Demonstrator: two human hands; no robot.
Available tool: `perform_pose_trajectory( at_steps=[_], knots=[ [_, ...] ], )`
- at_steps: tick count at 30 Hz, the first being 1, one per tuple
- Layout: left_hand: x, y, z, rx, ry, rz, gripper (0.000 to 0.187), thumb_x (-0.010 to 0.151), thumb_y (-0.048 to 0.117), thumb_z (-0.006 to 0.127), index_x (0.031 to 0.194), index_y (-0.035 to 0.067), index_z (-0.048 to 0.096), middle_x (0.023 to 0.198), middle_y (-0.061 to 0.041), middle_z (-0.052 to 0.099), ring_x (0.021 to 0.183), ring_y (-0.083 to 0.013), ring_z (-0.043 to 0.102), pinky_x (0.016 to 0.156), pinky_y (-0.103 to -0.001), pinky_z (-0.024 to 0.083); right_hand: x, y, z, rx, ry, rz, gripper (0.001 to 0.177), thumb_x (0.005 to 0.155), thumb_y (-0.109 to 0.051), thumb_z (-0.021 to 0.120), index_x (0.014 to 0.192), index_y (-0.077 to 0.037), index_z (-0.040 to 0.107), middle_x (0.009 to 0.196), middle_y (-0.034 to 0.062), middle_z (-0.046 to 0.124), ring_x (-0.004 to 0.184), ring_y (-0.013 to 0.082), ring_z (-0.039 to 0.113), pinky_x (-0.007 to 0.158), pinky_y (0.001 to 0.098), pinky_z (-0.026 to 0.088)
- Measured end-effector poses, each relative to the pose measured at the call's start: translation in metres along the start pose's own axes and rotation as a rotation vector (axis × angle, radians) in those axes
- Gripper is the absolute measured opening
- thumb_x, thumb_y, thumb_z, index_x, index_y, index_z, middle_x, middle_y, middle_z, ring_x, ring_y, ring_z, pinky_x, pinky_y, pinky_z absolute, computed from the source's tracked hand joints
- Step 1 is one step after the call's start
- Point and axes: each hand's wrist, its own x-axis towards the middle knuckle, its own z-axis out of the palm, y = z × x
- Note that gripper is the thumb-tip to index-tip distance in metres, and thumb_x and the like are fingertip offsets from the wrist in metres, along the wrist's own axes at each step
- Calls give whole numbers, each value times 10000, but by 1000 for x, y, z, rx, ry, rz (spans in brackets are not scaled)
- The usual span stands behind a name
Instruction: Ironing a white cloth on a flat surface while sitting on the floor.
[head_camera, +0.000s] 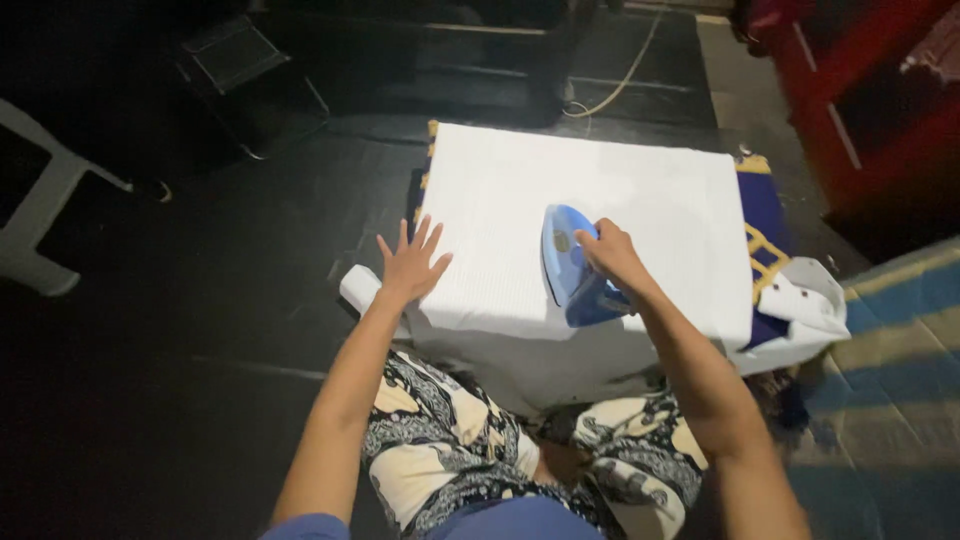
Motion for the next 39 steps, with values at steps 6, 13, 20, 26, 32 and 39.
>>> perform_pose_trajectory(
  at_steps=[6, 13, 20, 26, 32, 39],
  knots=[
    [-5, -3, 6, -211, 46, -40, 755, 983, 542, 481, 1627, 227, 242, 1730, -9, 84, 1543, -456, 79, 1139, -774, 163, 96, -47, 49, -29, -41, -131, 451, 948, -346, 605, 1081, 84, 630, 762, 227, 727, 647, 289, 739, 625, 408, 581],
    [-6, -5, -5, -228, 81, -54, 740, 975, 503, 545, 1615, 227, 294, 1720, -4, 134, 1554, -449, 116, 1171, -744, 178, 241, -99, 101, 24, 2, -168, 417, 887, -317, 606, 1092, 36, 691, 769, 238, 724, 668, 309, 723, 657, 444, 567],
    [-6, -4, -10, -279, 70, -29, 723, 970, 501, 554, 1601, 243, 312, 1722, 12, 140, 1551, -454, 108, 1164, -749, 161, 302, -90, 122, 8, 101, -103, 473, 892, -350, 630, 1068, 87, 659, 926, 287, 739, 786, 358, 758, 736, 461, 598],
    [-2, 2, -3, -104, 39, -33, 743, 963, 580, 488, 1608, 268, 290, 1713, 0, 141, 1535, -444, 165, 1127, -783, 198, 232, 14, 112, -201, 139, -243, 532, 903, -429, 678, 1078, 73, 679, 961, 319, 722, 845, 412, 719, 744, 486, 576],
    [0, 1, 8, -77, 60, 24, 751, 970, 573, 441, 1605, 202, 289, 1709, -34, 154, 1523, -481, 138, 1102, -813, 157, 34, 9, 3, -127, -88, -72, 480, 916, -397, 614, 1034, 61, 697, 800, 208, 739, 682, 302, 734, 637, 430, 594],
    [-33, 2, -12, -76, 131, 2, 742, 991, 534, 442, 1598, 127, 312, 1684, -80, 238, 1544, -440, 146, 1146, -774, 135, -61, 30, -51, -105, -314, 110, 431, 892, -356, 649, 1038, 41, 733, 722, 110, 684, 596, 208, 643, 541, 377, 524]
  ],
)
